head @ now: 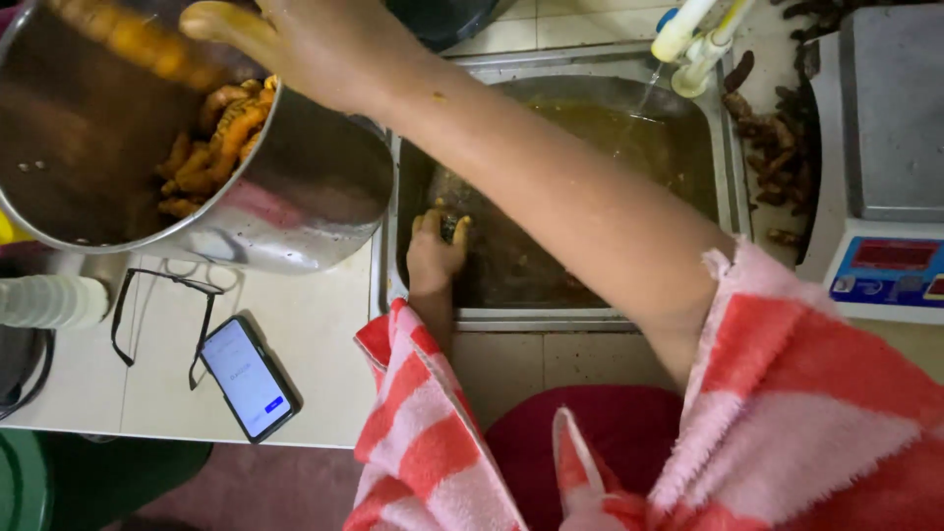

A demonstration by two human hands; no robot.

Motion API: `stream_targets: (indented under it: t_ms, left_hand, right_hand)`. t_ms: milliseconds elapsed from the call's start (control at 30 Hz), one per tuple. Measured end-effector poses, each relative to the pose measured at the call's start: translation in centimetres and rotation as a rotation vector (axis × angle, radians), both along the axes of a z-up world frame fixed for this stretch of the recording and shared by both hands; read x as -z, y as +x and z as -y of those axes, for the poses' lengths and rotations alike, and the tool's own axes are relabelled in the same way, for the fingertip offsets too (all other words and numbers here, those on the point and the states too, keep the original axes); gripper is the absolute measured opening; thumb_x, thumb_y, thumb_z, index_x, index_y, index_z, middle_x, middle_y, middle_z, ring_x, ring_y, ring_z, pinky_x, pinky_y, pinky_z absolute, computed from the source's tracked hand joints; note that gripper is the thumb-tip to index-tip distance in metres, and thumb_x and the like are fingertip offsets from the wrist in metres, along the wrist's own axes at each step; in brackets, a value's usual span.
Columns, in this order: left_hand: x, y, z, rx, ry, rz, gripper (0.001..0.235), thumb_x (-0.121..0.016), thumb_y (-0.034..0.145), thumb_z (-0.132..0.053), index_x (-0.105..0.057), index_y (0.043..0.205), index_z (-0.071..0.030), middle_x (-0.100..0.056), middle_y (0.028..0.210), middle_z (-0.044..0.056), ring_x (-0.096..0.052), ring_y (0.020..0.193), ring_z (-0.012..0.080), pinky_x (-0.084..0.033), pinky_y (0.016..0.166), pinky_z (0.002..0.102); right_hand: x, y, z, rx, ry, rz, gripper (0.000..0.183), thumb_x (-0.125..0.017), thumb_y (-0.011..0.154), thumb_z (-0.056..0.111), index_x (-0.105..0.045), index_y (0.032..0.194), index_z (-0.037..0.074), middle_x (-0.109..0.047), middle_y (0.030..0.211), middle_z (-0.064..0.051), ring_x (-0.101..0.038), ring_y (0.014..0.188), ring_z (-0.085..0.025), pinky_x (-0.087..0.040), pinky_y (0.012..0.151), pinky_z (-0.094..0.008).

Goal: Washing and scrubbing turmeric roots in a sink filled with water using a scrubber

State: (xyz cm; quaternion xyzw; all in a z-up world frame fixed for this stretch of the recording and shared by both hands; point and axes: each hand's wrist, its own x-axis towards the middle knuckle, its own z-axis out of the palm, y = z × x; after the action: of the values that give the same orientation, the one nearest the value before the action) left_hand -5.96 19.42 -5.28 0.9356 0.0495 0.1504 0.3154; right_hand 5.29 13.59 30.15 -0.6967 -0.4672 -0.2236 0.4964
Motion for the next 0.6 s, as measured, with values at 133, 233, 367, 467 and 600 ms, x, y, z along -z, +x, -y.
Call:
stream_targets:
  t_ms: [133,233,367,467,600]
  left_hand:
    - [-0.6,-0.3,-0.1,0.008,0.002,-0.018,0.061,-0.065,0.092,-0.052,-0.061,0.135,-0.009,-0.062,0.111,0.02,-0.064,0.101,0.0438,-0.054,0.083,0.055]
    - [-1.8,-0.3,0.5,0.05,-0.003,-0.063,0.049,-0.069,0.091,-0.049,-0.063,0.117,-0.008,-0.061,0.112,0.02,-0.064,0.1,0.0433,-0.053,0.084,0.053]
    - [0.4,0.9,0.8,-0.04,0.053,-0.224,0.064,-0.068,0.087,-0.063,-0.062,0.131,-0.017,-0.061,0.13,0.015,-0.069,0.11,0.0434,-0.058,0.092,0.053]
    - [0.4,1.1,0.4,-0.054,0.028,-0.197,0.053,-0.072,0.086,-0.059,-0.067,0.121,-0.02,-0.062,0.124,0.012,-0.069,0.106,0.0423,-0.058,0.091,0.052]
    - [-0.6,0.5,0.4,-0.036,0.008,-0.169,0.048,-0.073,0.086,-0.055,-0.065,0.116,-0.019,-0.063,0.12,0.016,-0.07,0.102,0.0469,-0.059,0.087,0.054]
  right_hand:
    - [3.2,-1.3,5.4,-0.114,-0.1,0.068,0.009,-0.063,0.105,0.005,-0.055,0.109,0.005,-0.056,0.091,-0.009,-0.054,0.082,-0.027,-0.042,0.073,-0.041]
    - [16.9,-0.6,10.6,-0.058,-0.306,-0.323,0.017,-0.053,0.103,0.007,-0.056,0.087,0.011,-0.061,0.08,-0.003,-0.052,0.069,-0.019,-0.037,0.062,-0.036]
    - [37.6,-1.6,16.2,-0.033,-0.387,-0.758,0.015,-0.054,0.102,0.013,-0.069,0.1,0.01,-0.077,0.093,-0.011,-0.073,0.092,-0.028,-0.054,0.086,-0.042]
    - [41.4,-3.6,18.7,0.16,-0.86,-0.689,0.035,-0.049,0.109,0.034,-0.063,0.136,0.017,-0.072,0.125,-0.019,-0.067,0.118,-0.036,-0.049,0.105,-0.047]
    - [43.7,-4.9,20.2,0.149,-1.035,-0.665,0.046,-0.039,0.106,0.029,-0.062,0.132,-0.002,-0.066,0.124,-0.035,-0.062,0.118,-0.048,-0.045,0.108,-0.057]
